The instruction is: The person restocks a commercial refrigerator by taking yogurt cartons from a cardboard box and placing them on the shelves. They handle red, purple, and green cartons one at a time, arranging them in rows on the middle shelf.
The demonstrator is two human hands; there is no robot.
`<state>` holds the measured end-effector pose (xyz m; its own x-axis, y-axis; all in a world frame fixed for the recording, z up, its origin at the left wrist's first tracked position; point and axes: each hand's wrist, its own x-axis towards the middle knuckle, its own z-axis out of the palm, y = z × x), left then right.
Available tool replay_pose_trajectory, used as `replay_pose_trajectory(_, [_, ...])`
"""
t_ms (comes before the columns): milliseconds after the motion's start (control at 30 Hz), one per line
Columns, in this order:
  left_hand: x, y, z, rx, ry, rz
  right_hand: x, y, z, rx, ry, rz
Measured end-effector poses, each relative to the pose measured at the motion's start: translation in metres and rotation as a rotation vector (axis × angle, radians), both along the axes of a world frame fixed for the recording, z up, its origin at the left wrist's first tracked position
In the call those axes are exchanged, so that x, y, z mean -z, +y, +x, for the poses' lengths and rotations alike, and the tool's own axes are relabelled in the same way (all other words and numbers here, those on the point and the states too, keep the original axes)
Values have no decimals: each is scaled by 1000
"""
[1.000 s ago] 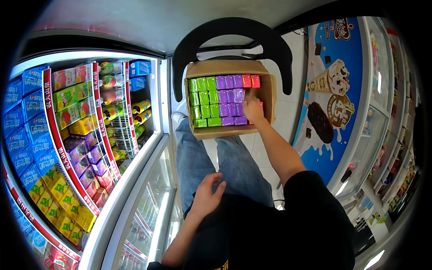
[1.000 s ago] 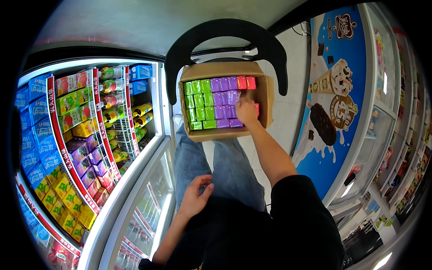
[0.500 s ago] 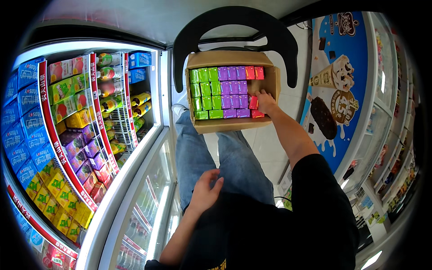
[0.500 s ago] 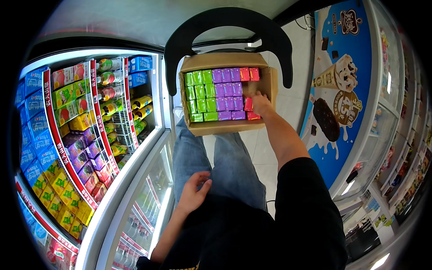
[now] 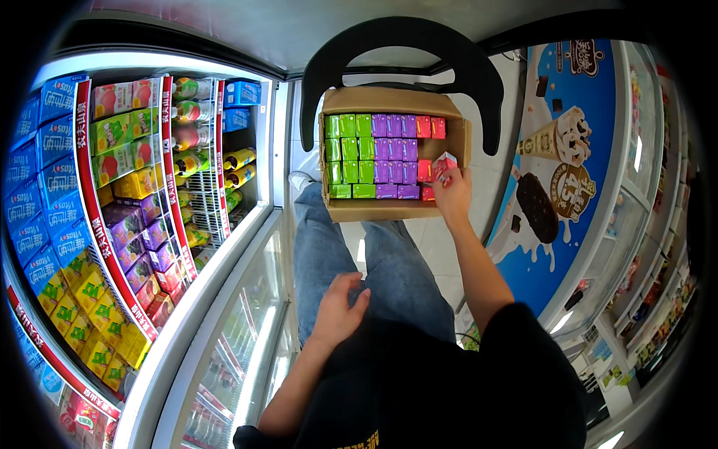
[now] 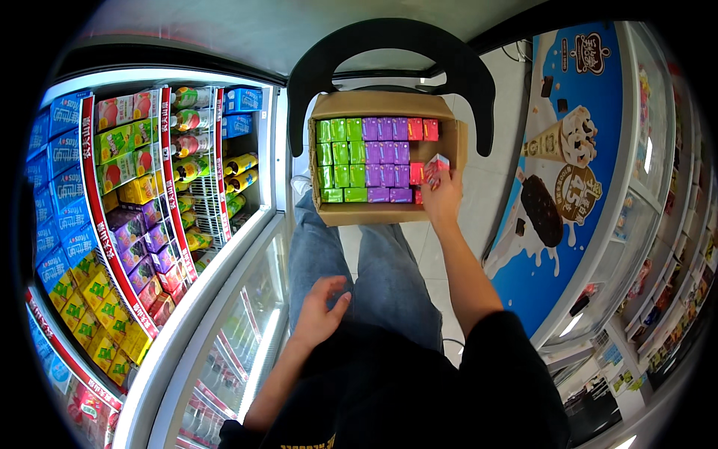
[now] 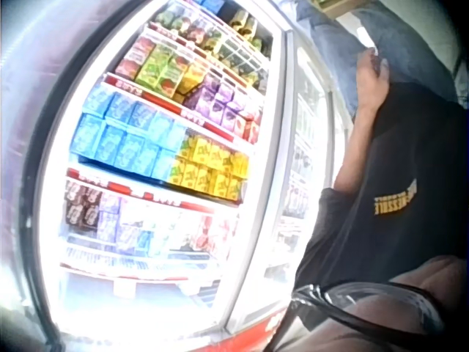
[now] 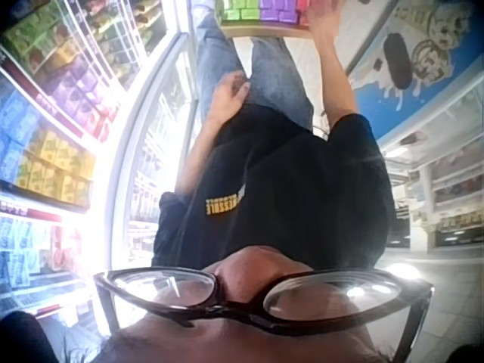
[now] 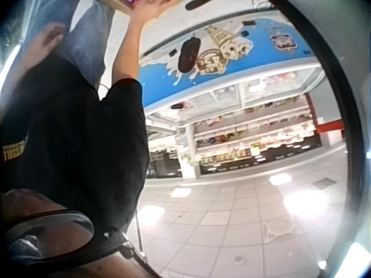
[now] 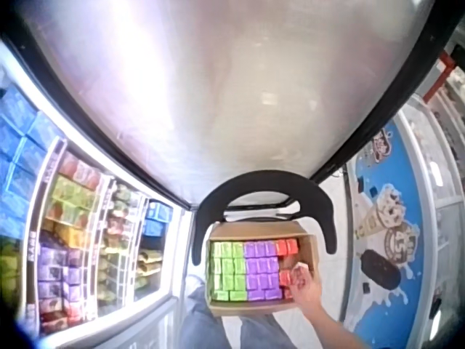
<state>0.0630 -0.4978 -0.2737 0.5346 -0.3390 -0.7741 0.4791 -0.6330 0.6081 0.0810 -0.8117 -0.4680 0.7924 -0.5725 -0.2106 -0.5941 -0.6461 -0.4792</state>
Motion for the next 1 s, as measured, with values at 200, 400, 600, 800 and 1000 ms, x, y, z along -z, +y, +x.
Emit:
replay_pose_trajectory(200, [-15, -37, 29, 302, -536, 106, -137, 40, -17, -174, 73, 769])
replay_pose_trajectory(400, [1, -34, 25, 234, -313, -21, -170, 62, 3, -213, 341, 1430])
replay_pose_trajectory(600, [7, -9, 22, 113, -228, 59, 55, -19, -19, -166, 104, 249])
replay_pose_trajectory(800, [12, 8, 11, 66, -168, 138, 94, -24, 18, -124, 376, 145])
replay_pose_trajectory(1000, [-1, 4, 2, 24, -200, 115, 105, -14, 34, -74, 553, 257])
